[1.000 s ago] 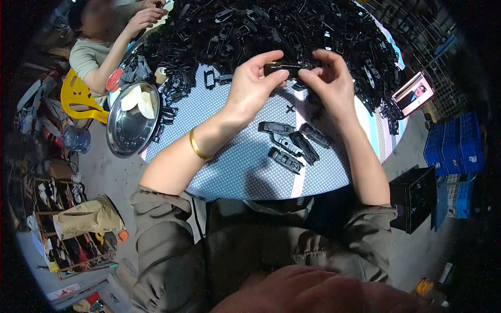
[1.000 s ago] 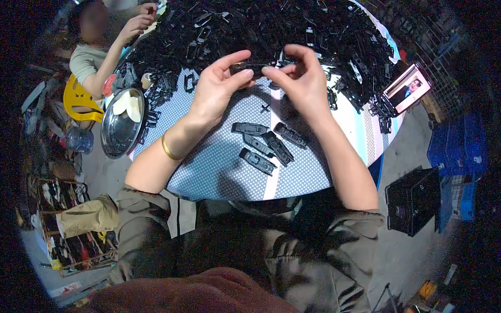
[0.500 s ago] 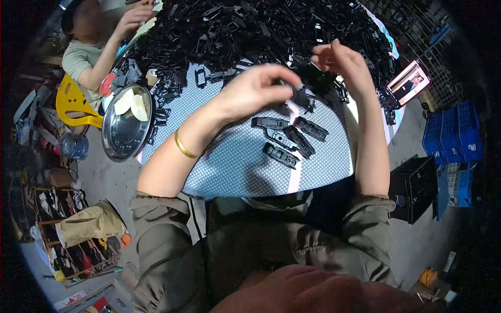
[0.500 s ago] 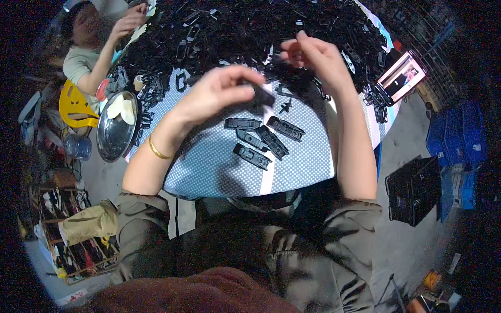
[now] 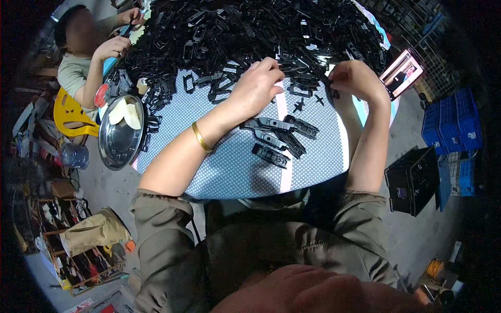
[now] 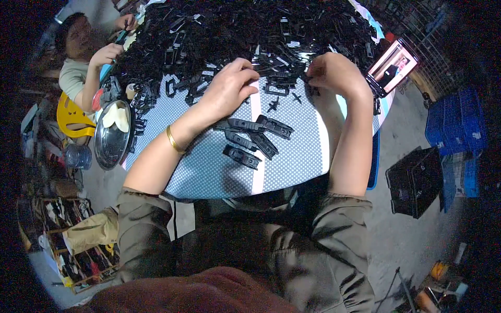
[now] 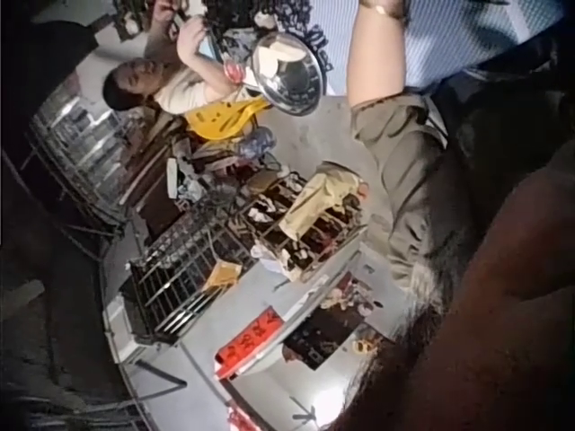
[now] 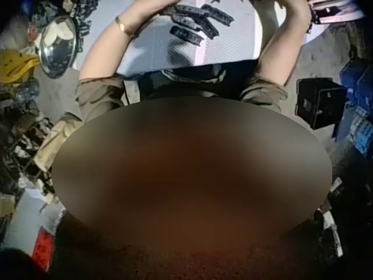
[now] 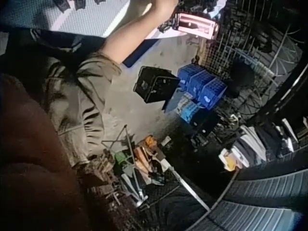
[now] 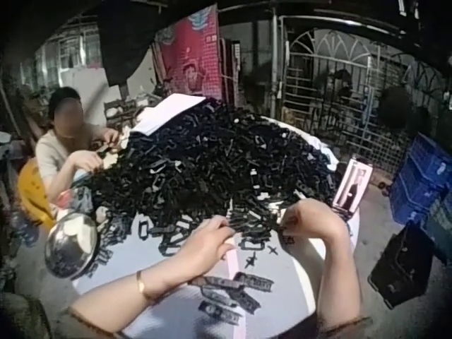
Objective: Manually assembling small black plastic components at a production workstation.
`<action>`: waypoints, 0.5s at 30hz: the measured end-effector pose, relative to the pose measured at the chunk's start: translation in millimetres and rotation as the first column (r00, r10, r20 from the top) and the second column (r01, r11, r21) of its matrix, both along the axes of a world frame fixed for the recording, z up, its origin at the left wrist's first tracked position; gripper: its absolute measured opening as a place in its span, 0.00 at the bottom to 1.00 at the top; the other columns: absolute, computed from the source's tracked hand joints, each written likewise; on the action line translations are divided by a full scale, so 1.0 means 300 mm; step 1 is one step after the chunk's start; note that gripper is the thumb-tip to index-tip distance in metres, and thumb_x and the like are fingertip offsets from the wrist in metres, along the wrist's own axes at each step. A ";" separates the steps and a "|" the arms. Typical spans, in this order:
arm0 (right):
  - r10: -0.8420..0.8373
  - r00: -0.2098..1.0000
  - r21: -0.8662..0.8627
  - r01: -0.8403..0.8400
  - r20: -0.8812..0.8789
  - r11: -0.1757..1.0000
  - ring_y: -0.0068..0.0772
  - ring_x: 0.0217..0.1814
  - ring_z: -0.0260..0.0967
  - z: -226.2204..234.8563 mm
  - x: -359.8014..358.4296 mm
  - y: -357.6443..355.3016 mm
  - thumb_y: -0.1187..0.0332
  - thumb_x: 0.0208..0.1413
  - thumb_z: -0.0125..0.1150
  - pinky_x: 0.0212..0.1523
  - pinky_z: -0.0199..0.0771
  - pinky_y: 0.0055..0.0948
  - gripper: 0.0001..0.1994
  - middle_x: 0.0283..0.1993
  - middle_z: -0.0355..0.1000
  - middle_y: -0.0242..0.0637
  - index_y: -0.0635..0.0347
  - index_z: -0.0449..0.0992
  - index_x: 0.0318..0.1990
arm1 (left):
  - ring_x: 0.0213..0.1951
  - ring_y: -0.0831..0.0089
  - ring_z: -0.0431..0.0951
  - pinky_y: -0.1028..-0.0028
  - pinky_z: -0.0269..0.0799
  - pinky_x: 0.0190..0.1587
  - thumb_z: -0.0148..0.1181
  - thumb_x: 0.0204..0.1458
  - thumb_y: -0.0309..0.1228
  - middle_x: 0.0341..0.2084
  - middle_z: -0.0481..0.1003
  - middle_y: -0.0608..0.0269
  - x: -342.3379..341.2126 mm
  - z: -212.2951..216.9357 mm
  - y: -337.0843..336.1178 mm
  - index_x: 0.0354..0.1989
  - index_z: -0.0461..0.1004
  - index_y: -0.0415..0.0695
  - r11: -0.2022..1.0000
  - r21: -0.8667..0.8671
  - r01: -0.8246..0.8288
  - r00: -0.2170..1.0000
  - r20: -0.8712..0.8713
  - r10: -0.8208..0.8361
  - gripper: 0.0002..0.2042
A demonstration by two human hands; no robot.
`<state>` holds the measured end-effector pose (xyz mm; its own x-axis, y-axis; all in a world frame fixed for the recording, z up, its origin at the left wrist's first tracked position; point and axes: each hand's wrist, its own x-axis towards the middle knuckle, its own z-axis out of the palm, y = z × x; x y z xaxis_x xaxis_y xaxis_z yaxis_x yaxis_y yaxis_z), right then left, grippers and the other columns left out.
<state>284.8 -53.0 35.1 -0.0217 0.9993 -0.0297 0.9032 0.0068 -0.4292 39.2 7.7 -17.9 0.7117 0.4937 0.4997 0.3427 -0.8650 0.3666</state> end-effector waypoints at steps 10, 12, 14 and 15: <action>-0.056 0.937 0.045 0.043 0.345 0.998 0.46 0.33 0.70 -0.046 -0.034 0.021 0.69 0.32 0.64 0.35 0.70 0.34 0.14 0.30 0.73 0.46 0.62 0.75 0.30 | 0.34 0.57 0.68 0.65 0.67 0.36 0.62 0.37 0.25 0.28 0.70 0.54 -0.027 0.005 -0.009 0.27 0.71 0.38 0.964 0.184 -0.192 0.980 -0.020 0.199 0.08; -0.116 0.972 0.256 0.062 0.203 0.965 0.43 0.32 0.71 -0.056 -0.026 0.016 0.70 0.35 0.61 0.35 0.70 0.32 0.13 0.30 0.73 0.46 0.63 0.74 0.33 | 0.33 0.57 0.69 0.65 0.66 0.36 0.61 0.38 0.25 0.27 0.70 0.54 -0.036 0.008 -0.012 0.27 0.71 0.38 0.976 0.152 -0.158 0.987 0.022 0.157 0.08; -0.181 0.978 0.344 0.137 0.099 0.929 0.41 0.32 0.71 -0.033 -0.018 0.018 0.70 0.38 0.60 0.35 0.70 0.30 0.13 0.30 0.73 0.45 0.63 0.73 0.34 | 0.29 0.57 0.70 0.63 0.66 0.33 0.58 0.42 0.26 0.25 0.70 0.54 -0.040 0.027 -0.009 0.31 0.71 0.40 0.971 0.123 -0.204 0.975 0.111 0.191 0.07; -0.225 0.974 0.420 0.211 -0.017 0.883 0.39 0.32 0.72 -0.022 -0.029 0.020 0.71 0.40 0.58 0.36 0.70 0.28 0.12 0.30 0.73 0.44 0.64 0.73 0.35 | 0.29 0.56 0.71 0.63 0.67 0.32 0.57 0.43 0.27 0.25 0.70 0.54 -0.044 0.049 -0.017 0.33 0.71 0.40 0.973 0.083 -0.215 0.964 0.177 0.198 0.08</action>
<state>276.3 -47.0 28.6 0.1920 0.8993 0.3929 0.9153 -0.0197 -0.4023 26.0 2.7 -3.2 0.5022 0.5625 0.6568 0.4594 -0.8170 0.3485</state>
